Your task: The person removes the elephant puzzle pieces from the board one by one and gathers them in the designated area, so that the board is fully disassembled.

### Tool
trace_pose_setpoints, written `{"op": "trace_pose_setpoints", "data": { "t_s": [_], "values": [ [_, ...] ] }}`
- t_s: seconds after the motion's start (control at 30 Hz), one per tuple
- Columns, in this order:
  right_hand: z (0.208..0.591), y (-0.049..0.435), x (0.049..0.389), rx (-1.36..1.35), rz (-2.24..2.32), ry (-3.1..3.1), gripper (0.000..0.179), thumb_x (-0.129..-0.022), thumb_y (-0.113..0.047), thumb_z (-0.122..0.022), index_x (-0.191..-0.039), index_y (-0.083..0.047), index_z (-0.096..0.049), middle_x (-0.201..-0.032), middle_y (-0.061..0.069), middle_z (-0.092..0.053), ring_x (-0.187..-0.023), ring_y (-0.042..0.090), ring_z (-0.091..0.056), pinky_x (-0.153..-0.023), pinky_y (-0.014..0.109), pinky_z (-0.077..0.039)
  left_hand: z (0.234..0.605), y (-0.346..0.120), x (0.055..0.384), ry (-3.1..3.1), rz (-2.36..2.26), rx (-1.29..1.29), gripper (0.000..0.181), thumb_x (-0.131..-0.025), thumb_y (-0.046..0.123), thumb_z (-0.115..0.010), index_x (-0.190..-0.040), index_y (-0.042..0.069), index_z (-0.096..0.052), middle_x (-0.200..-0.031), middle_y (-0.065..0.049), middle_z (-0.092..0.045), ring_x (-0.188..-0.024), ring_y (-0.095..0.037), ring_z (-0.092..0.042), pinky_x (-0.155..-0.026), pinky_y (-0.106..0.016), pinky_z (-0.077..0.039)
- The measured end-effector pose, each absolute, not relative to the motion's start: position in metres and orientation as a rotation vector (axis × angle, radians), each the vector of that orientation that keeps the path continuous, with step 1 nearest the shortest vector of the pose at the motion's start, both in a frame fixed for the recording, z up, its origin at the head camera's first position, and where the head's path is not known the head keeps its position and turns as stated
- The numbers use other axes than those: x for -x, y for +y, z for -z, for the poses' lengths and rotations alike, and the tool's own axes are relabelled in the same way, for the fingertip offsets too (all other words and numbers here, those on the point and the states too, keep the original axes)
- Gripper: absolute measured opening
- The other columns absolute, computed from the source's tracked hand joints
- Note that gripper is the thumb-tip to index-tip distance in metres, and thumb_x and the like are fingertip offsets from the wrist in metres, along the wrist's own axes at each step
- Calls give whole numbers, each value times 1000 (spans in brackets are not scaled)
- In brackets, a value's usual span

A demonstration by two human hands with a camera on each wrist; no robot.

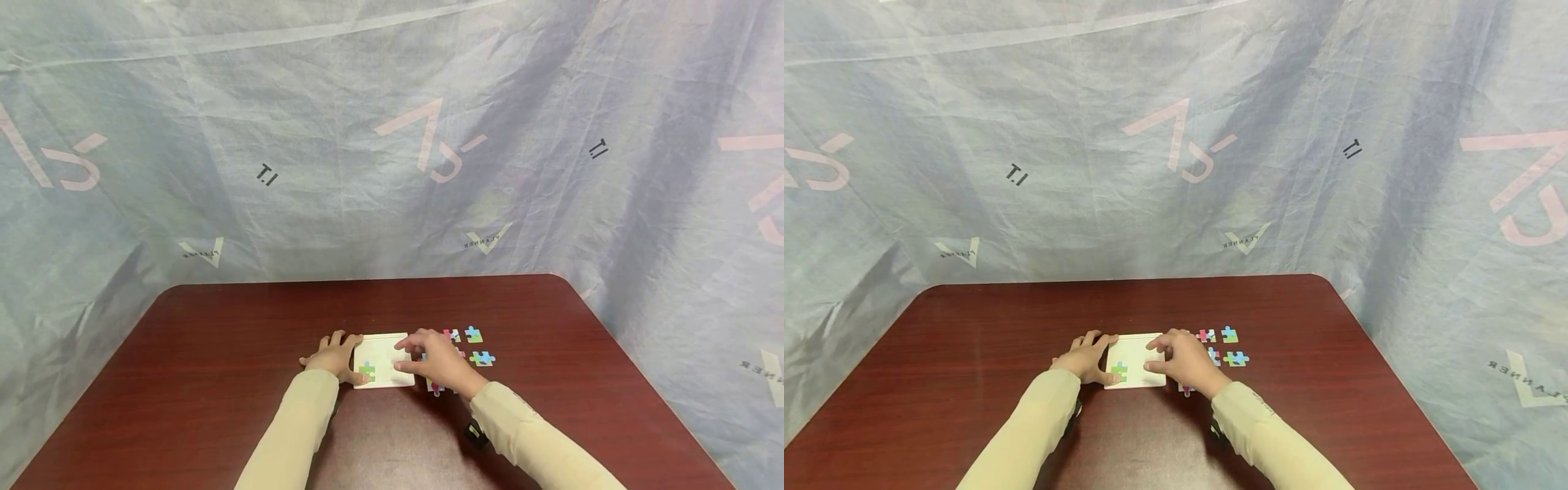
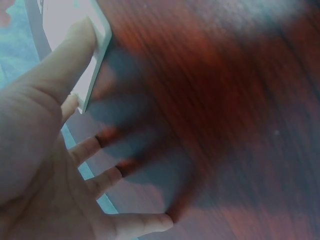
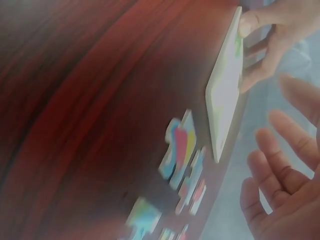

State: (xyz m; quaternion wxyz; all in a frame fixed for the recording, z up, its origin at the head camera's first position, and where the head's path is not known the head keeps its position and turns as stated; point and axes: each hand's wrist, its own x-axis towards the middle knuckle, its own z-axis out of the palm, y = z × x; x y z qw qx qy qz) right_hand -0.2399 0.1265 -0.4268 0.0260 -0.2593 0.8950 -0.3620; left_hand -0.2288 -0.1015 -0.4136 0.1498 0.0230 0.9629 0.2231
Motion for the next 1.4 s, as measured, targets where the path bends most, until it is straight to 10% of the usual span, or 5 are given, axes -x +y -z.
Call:
{"op": "trace_pose_setpoints", "data": {
  "t_s": [1.4],
  "values": [
    [439, 74, 242, 932, 719, 2952, 18, -75, -22, -91, -89, -13, -82, -90, 1, -73, -93, 24, -64, -73, 39, -49, 404, -100, 223, 2788, -545, -99, 82, -84, 35, -85, -153, 15, -45, -160, -22, -30, -146, -49, -26, -99, -83, -28]
  ]
}}
